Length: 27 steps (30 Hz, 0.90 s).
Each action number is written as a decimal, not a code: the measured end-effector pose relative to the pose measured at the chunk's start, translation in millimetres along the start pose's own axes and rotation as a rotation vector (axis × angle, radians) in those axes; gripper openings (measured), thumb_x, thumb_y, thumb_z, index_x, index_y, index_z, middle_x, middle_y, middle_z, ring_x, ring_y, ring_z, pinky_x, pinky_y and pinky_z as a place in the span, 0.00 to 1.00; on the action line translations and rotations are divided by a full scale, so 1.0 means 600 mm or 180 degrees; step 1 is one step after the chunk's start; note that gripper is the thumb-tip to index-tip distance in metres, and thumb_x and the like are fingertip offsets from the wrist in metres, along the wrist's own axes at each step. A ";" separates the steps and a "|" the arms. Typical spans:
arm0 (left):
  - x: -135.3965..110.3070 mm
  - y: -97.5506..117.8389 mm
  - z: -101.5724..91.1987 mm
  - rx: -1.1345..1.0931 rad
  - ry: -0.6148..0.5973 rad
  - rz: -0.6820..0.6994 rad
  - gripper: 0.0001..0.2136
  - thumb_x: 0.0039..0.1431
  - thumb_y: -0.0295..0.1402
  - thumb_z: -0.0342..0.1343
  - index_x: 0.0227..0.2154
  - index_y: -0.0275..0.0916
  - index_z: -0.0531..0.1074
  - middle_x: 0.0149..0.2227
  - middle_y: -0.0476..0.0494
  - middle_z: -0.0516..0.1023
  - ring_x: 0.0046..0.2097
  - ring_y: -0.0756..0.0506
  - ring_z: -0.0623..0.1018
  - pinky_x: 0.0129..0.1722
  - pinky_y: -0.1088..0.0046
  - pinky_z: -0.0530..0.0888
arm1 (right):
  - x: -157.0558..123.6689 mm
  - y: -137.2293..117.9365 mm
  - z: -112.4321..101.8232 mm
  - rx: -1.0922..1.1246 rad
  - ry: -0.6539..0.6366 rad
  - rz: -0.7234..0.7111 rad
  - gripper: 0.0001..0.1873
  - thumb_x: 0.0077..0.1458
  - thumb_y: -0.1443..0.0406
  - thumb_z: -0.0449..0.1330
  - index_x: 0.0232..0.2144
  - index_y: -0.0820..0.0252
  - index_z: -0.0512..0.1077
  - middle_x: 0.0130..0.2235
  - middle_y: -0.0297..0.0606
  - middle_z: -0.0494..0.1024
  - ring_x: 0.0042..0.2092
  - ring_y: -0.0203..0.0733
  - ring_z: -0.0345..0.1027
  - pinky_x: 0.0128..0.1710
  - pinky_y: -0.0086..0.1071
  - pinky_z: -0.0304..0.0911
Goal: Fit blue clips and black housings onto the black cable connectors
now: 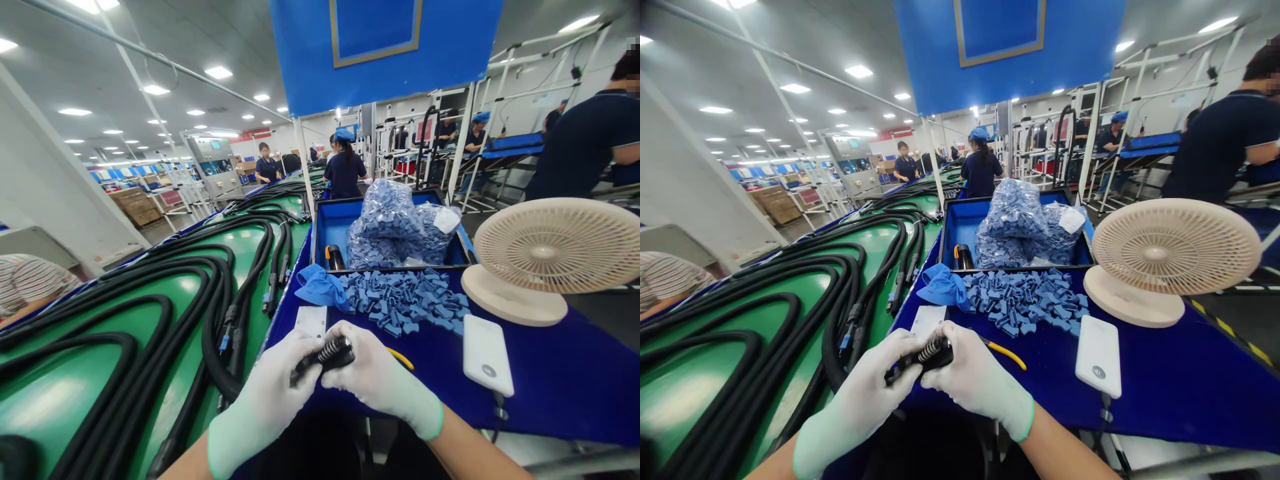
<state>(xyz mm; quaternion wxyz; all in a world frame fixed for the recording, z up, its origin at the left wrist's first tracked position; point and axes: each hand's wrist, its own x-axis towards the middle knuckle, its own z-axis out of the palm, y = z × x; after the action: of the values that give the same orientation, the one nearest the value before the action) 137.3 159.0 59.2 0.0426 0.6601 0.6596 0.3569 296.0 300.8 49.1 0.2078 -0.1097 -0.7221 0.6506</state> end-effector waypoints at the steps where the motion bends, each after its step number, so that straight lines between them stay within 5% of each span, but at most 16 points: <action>1: 0.000 0.002 -0.002 -0.0012 -0.0004 0.0030 0.13 0.64 0.24 0.54 0.48 0.44 0.75 0.42 0.45 0.77 0.43 0.45 0.78 0.47 0.68 0.76 | 0.000 0.000 0.000 -0.0003 0.0008 -0.0007 0.18 0.44 0.74 0.70 0.37 0.57 0.71 0.33 0.24 0.73 0.34 0.34 0.65 0.34 0.28 0.60; 12: 0.012 -0.004 -0.011 -0.0623 -0.0319 0.0325 0.11 0.67 0.25 0.52 0.45 0.44 0.78 0.38 0.45 0.74 0.39 0.46 0.75 0.40 0.71 0.73 | 0.004 -0.008 -0.001 0.0070 -0.0211 0.0012 0.23 0.41 0.75 0.70 0.41 0.57 0.71 0.39 0.27 0.74 0.40 0.37 0.67 0.41 0.31 0.62; 14: 0.016 -0.015 -0.008 -0.0890 -0.0294 -0.0112 0.17 0.61 0.25 0.59 0.51 0.45 0.76 0.41 0.45 0.75 0.41 0.45 0.76 0.42 0.69 0.74 | 0.002 -0.001 0.003 0.0017 -0.0169 0.0073 0.22 0.41 0.74 0.70 0.40 0.57 0.71 0.38 0.27 0.75 0.39 0.38 0.68 0.41 0.31 0.62; 17: 0.028 -0.028 0.000 -0.1432 -0.0322 -0.1293 0.39 0.48 0.25 0.66 0.65 0.44 0.62 0.41 0.47 0.76 0.39 0.44 0.77 0.40 0.68 0.75 | -0.002 0.014 0.011 0.0077 -0.0028 0.0147 0.19 0.43 0.73 0.69 0.38 0.56 0.71 0.36 0.27 0.75 0.38 0.38 0.68 0.39 0.32 0.63; 19: 0.033 -0.030 0.005 -0.1522 -0.0472 -0.1643 0.43 0.47 0.26 0.66 0.68 0.41 0.58 0.38 0.48 0.77 0.38 0.44 0.77 0.40 0.67 0.75 | -0.001 0.024 0.012 0.0211 0.0038 0.0178 0.18 0.42 0.74 0.67 0.37 0.57 0.70 0.35 0.27 0.75 0.36 0.38 0.68 0.38 0.32 0.64; 21: 0.026 -0.026 0.010 -0.1088 -0.0241 -0.1639 0.37 0.48 0.28 0.66 0.63 0.41 0.65 0.38 0.48 0.78 0.40 0.43 0.78 0.43 0.65 0.75 | 0.002 0.032 0.010 0.0358 0.0113 0.0241 0.18 0.42 0.74 0.67 0.37 0.57 0.70 0.33 0.27 0.74 0.33 0.37 0.67 0.35 0.31 0.63; 24: -0.007 -0.013 0.022 -0.0235 0.0339 -0.1383 0.15 0.53 0.35 0.67 0.44 0.43 0.79 0.37 0.46 0.79 0.40 0.41 0.78 0.45 0.64 0.74 | 0.003 0.038 0.012 0.0519 0.0548 0.0228 0.18 0.40 0.74 0.69 0.36 0.58 0.71 0.31 0.27 0.74 0.31 0.36 0.67 0.32 0.30 0.64; 27: -0.044 -0.011 0.039 -0.1042 0.0319 -0.1770 0.09 0.62 0.42 0.61 0.33 0.43 0.80 0.34 0.44 0.80 0.36 0.41 0.78 0.39 0.65 0.76 | -0.012 0.049 0.040 0.0937 0.1304 0.0198 0.20 0.40 0.72 0.71 0.37 0.58 0.72 0.34 0.31 0.78 0.34 0.40 0.71 0.36 0.33 0.69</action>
<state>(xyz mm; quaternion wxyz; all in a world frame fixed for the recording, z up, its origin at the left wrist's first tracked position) 147.5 145.6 27.3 0.2115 0.4207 0.7498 0.4649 288.7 280.1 17.4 0.3434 -0.2300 -0.5587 0.7190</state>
